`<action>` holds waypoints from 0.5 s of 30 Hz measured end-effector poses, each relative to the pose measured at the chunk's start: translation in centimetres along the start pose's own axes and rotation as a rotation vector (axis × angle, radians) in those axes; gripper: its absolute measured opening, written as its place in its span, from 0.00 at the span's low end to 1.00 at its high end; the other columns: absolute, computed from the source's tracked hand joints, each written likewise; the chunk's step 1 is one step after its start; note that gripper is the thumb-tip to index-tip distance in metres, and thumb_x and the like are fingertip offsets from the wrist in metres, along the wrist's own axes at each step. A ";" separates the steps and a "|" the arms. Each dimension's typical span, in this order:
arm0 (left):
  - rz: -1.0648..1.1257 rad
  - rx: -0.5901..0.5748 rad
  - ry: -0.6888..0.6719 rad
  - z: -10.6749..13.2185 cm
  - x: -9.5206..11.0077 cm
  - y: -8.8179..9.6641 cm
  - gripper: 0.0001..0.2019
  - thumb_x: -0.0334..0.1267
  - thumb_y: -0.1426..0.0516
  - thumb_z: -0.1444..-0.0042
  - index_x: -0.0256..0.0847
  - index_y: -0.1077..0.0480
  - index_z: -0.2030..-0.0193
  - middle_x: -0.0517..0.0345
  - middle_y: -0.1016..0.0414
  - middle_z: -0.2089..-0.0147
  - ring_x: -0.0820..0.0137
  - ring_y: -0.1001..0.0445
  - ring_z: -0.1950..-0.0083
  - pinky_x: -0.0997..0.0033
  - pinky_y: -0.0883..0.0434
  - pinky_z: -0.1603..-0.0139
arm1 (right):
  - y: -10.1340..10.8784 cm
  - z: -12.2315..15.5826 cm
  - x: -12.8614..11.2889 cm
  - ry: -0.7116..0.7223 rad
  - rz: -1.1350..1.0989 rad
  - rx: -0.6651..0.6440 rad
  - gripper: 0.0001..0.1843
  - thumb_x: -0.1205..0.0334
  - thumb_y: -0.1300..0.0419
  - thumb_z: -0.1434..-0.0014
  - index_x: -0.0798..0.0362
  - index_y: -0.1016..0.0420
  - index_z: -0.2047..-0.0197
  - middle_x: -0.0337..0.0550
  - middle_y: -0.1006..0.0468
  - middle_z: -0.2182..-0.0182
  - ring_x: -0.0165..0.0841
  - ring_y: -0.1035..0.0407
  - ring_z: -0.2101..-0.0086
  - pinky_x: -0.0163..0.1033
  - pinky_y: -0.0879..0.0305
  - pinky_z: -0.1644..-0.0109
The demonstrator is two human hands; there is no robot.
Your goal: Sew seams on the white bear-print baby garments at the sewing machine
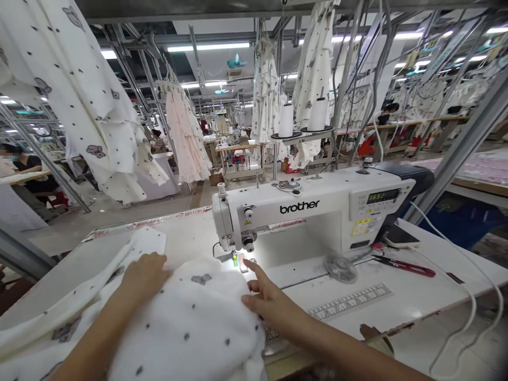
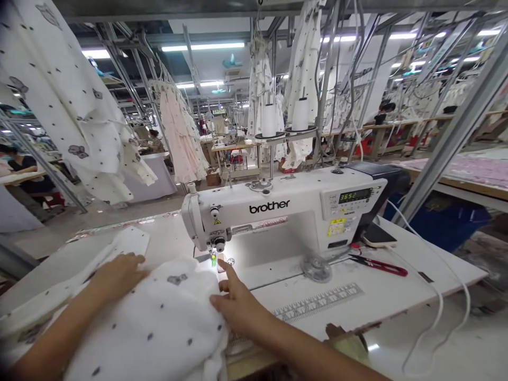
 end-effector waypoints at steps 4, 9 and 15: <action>0.047 -0.071 -0.165 0.2 3.8 -2.5 0.16 0.28 0.50 0.43 0.35 0.24 0.54 0.40 0.25 0.48 0.50 0.30 0.44 0.49 0.36 0.44 | 0.9 0.1 -0.1 0.159 0.580 -0.186 0.34 0.71 0.44 0.42 0.47 0.41 0.33 0.43 0.28 0.58 0.30 0.32 0.64 0.36 0.35 0.58; 0.310 -0.155 -0.450 0.9 11.2 -2.8 0.18 0.36 0.51 0.36 0.47 0.31 0.42 0.55 0.29 0.42 0.65 0.33 0.40 0.66 0.35 0.40 | -1.0 -0.1 -2.8 0.683 1.302 -0.420 0.27 0.80 0.47 0.44 0.59 0.31 0.42 0.48 0.24 0.60 0.36 0.31 0.57 0.38 0.34 0.53; 0.547 -0.175 -0.367 0.9 12.1 -5.5 0.05 0.37 0.46 0.44 0.41 0.30 0.64 0.54 0.28 0.62 0.64 0.28 0.61 0.64 0.30 0.59 | -2.0 -0.4 -2.3 1.369 1.826 -0.470 0.12 0.74 0.47 0.36 0.64 0.28 0.51 0.40 0.29 0.76 0.32 0.36 0.75 0.38 0.41 0.72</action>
Point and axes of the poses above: each hand's wrist, its own z-axis away from the middle knuckle, its own y-axis out of the back of the hand, x = y × z, the point moved 7 cm from there along -z, towards the middle knuckle
